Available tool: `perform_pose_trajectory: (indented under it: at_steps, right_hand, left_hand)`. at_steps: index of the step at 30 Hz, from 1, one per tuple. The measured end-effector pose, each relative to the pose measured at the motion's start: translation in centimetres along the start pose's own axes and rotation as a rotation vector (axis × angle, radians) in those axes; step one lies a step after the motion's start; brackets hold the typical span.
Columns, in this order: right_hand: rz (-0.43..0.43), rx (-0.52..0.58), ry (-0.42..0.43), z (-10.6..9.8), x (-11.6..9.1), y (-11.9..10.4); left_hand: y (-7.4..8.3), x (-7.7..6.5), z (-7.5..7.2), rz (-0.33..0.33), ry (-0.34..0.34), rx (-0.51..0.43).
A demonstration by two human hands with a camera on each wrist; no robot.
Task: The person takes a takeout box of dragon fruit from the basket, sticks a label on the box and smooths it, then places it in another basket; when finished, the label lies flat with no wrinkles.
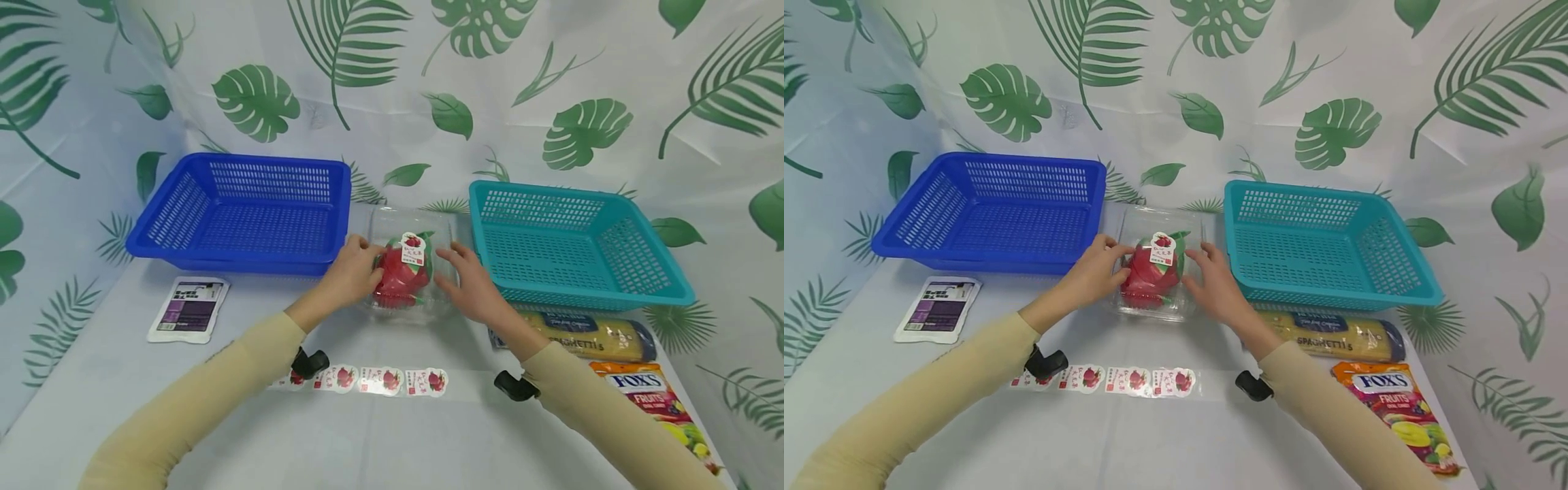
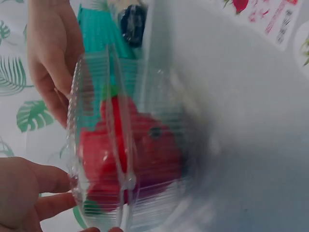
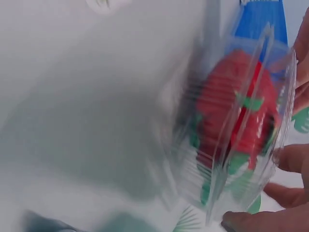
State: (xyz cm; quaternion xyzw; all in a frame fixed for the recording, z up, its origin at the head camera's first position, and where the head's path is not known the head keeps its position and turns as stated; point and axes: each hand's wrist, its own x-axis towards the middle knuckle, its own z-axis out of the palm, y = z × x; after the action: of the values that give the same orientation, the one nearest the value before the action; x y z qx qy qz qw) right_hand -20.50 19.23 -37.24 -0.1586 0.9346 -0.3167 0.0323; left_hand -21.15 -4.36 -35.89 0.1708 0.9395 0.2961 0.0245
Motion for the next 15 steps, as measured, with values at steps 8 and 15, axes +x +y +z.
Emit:
perform_pose_trajectory:
  at_steps: [8,15]
  right_hand:
    - [0.093,0.177,-0.082,0.4,-1.2,1.2]
    - [0.177,0.29,-0.128,0.5,-1.3,2.3]
  left_hand:
    - [-1.0,-1.8,1.2,-0.077,-0.022,-0.064]
    - [-1.8,-1.8,2.1,-0.103,-0.026,-0.22]
